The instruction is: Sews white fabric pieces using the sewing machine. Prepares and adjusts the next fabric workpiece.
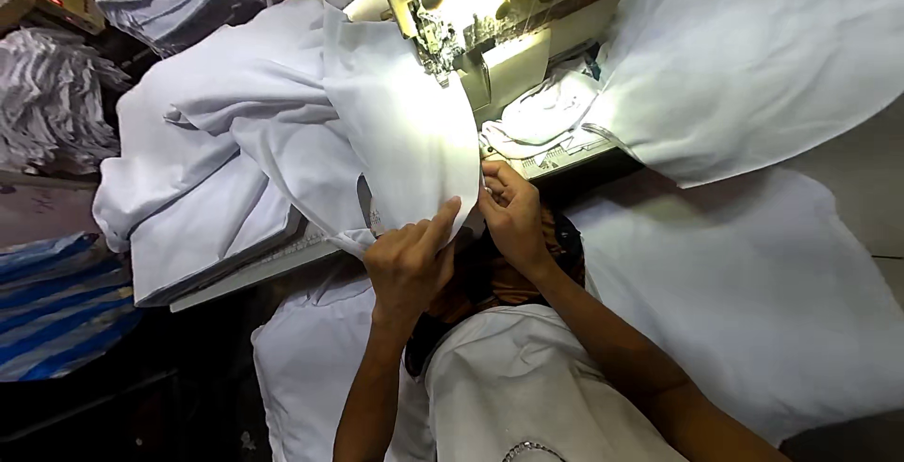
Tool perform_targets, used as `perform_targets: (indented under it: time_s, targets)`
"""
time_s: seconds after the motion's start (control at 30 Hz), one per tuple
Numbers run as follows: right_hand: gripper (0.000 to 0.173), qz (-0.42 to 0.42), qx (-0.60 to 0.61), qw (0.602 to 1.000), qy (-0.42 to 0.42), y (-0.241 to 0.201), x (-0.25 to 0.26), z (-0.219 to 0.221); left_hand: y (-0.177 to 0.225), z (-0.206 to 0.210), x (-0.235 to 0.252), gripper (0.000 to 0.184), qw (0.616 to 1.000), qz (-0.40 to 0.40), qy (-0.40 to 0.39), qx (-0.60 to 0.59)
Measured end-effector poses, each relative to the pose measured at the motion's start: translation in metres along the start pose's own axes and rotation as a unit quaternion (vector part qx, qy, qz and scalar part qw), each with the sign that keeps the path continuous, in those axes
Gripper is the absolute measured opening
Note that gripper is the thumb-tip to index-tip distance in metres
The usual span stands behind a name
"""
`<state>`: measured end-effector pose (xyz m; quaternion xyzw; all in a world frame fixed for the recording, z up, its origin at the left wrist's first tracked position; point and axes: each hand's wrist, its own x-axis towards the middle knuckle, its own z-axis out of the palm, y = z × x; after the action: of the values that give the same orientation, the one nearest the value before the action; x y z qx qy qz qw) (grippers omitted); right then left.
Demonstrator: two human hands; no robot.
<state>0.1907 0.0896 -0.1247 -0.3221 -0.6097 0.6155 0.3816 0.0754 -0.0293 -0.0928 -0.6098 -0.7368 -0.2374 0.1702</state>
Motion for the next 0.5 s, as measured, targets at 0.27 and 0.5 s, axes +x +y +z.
perform_targets:
  time_s: [0.27, 0.5]
  targets:
    - [0.030, 0.001, -0.001, 1.000, -0.023, 0.003, -0.005, -0.009, -0.005, 0.007, -0.016, 0.037, 0.992, 0.013, -0.087, -0.088]
    - [0.013, 0.015, -0.036, 0.999, -0.012, -0.004, 0.003, -0.004, -0.142, -0.033, -0.031, 0.075, 0.916, -0.400, 0.034, 0.001]
